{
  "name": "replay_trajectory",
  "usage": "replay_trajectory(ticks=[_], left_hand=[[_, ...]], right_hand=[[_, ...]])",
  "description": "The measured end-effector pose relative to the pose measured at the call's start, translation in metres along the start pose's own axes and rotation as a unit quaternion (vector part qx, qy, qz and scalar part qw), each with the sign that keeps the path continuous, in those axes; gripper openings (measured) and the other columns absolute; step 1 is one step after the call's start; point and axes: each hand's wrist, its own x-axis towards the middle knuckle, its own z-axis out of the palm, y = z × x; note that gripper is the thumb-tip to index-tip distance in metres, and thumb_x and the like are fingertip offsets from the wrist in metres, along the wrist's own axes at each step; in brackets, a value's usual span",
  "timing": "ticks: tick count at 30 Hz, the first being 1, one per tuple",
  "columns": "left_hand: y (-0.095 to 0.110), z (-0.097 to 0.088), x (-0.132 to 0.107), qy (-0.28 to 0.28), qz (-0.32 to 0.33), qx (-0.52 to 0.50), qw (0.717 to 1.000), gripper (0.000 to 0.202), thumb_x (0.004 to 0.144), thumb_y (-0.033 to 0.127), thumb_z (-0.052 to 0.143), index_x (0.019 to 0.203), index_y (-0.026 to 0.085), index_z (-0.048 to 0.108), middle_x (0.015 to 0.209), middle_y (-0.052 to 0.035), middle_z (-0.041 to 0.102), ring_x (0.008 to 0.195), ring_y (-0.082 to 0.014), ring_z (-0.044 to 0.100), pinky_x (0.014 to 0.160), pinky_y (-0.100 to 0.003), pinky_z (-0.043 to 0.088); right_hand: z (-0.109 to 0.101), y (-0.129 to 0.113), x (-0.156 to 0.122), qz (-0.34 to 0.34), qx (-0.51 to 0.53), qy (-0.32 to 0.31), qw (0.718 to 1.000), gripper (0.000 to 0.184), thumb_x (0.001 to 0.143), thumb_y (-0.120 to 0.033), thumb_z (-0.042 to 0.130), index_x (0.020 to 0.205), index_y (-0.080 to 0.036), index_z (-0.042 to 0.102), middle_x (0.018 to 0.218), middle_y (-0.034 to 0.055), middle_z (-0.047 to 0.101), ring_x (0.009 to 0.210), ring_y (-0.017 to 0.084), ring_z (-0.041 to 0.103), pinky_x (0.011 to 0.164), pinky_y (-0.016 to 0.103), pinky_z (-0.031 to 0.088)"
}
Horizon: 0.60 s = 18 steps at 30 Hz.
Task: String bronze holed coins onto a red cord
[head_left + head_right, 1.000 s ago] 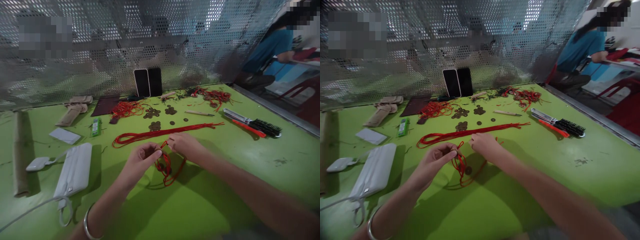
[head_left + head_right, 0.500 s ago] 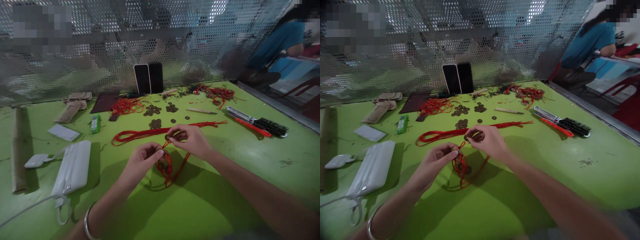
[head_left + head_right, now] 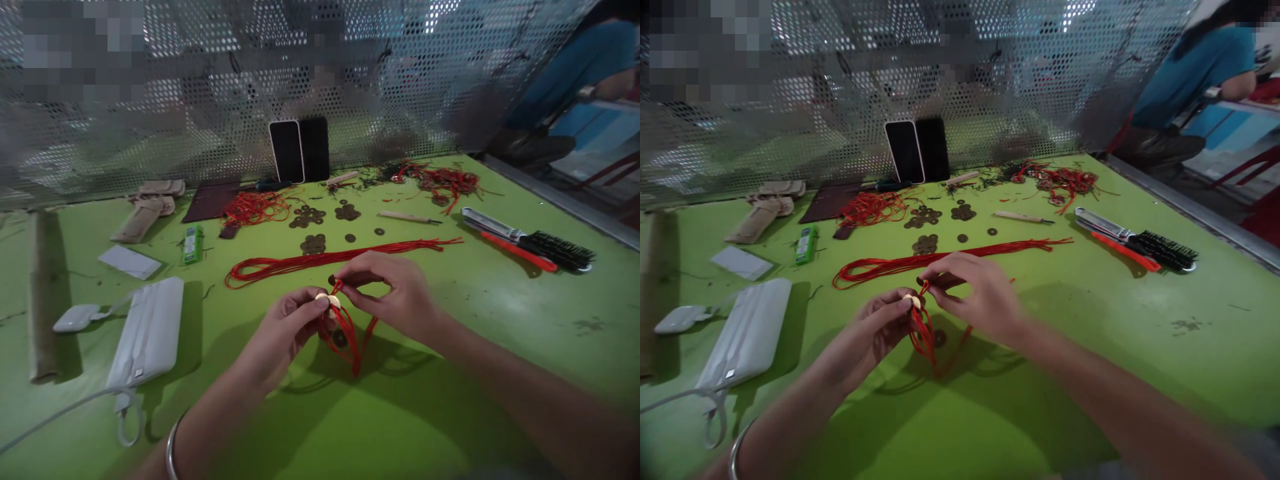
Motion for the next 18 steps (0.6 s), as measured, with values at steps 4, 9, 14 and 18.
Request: replay_trajectory(ticks=[4,9,14,18], left_hand=[[0.0008,0.0006,0.0001,0.018,-0.017,-0.036,0.999,0.017,0.071,0.026,0.077,0.08,0.015,0.068,0.074,0.0003,0.067,0.063,-0.0076,0.062,0.063,-0.016,0.053],[0.0009,0.0018,0.0002,0.043,-0.029,-0.058,0.997,0.015,0.07,0.023,0.077,0.079,0.015,0.068,0.073,0.0001,0.068,0.062,-0.008,0.063,0.061,-0.016,0.054],[-0.0006,0.001,-0.0013,0.085,-0.043,-0.06,0.994,0.015,0.07,0.019,0.076,0.081,0.015,0.067,0.076,-0.0006,0.069,0.062,-0.0089,0.064,0.061,-0.017,0.056],[-0.0012,-0.0004,-0.0007,0.065,-0.047,-0.058,0.995,0.016,0.069,0.02,0.078,0.082,0.015,0.068,0.076,-0.0002,0.07,0.064,-0.0091,0.065,0.062,-0.016,0.056]], right_hand=[[-0.0001,-0.0007,-0.0003,-0.021,-0.017,0.01,1.0,0.015,0.081,-0.012,0.063,0.095,-0.018,0.066,0.091,0.0024,0.068,0.08,0.011,0.066,0.076,0.023,0.059],[0.0007,-0.0022,-0.0004,-0.033,-0.045,0.021,0.998,0.011,0.082,-0.012,0.06,0.09,-0.019,0.064,0.088,0.003,0.067,0.079,0.012,0.065,0.071,0.024,0.058],[0.0017,-0.0031,-0.0018,-0.022,-0.034,0.017,0.999,0.02,0.082,-0.009,0.057,0.098,-0.02,0.061,0.093,0.003,0.065,0.083,0.012,0.064,0.073,0.024,0.057],[0.0012,-0.0049,-0.0006,-0.042,-0.069,0.008,0.997,0.019,0.081,-0.008,0.06,0.095,-0.02,0.064,0.094,0.0029,0.067,0.088,0.014,0.064,0.079,0.027,0.055]])
